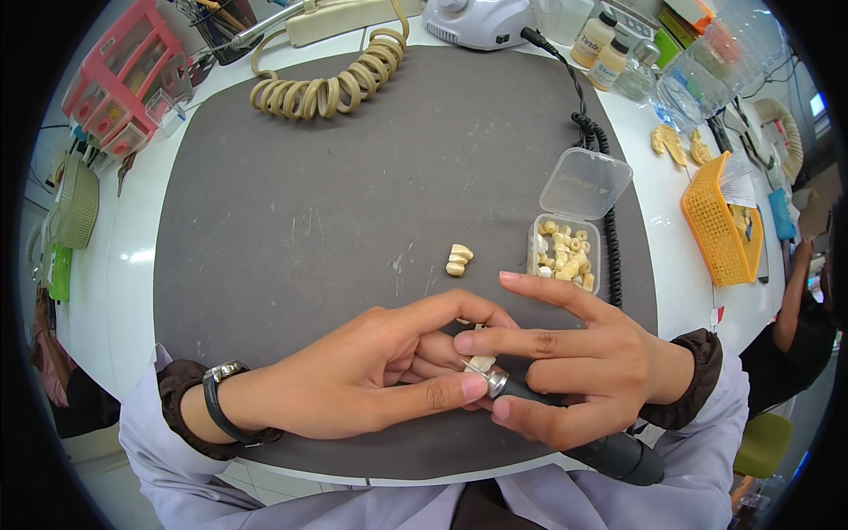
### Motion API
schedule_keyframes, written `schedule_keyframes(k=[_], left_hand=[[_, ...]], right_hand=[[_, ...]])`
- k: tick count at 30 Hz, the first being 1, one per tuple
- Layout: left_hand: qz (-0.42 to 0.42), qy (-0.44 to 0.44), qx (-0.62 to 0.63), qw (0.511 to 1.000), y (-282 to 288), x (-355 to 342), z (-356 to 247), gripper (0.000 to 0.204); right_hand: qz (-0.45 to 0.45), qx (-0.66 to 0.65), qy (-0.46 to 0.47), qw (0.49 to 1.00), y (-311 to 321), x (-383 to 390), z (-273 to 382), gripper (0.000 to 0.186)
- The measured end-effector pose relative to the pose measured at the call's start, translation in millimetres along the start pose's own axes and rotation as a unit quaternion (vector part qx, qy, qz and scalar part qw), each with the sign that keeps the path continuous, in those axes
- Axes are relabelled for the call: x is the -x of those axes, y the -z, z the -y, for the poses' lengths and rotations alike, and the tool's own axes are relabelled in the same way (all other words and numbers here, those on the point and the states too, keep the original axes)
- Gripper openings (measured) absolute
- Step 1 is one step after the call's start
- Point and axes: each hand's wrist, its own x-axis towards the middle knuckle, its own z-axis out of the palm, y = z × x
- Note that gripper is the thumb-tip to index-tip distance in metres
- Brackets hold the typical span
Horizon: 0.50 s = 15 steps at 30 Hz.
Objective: The person is using a rotary tool to polish a dental bridge on a workbench. They hold the bridge with one hand and apply the spinning polishing bit to different surfaces of the prosthetic teeth.
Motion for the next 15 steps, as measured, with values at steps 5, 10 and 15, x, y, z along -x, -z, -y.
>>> schedule_keyframes(k=[5,10,15], left_hand=[[0.001,-0.008,-0.002,1.000,0.1,-0.1,0.5,0.043],[-0.005,-0.011,-0.007,1.000,-0.6,0.1,1.4,0.044],[-0.007,-0.015,-0.014,1.000,-0.4,-0.2,0.7,0.045]], right_hand=[[0.001,0.008,0.004,1.000,-1.1,0.2,0.3,0.016],[0.000,0.015,-0.001,1.000,1.2,-0.2,1.1,0.017],[0.002,0.018,-0.002,1.000,2.2,0.3,0.8,0.018]])
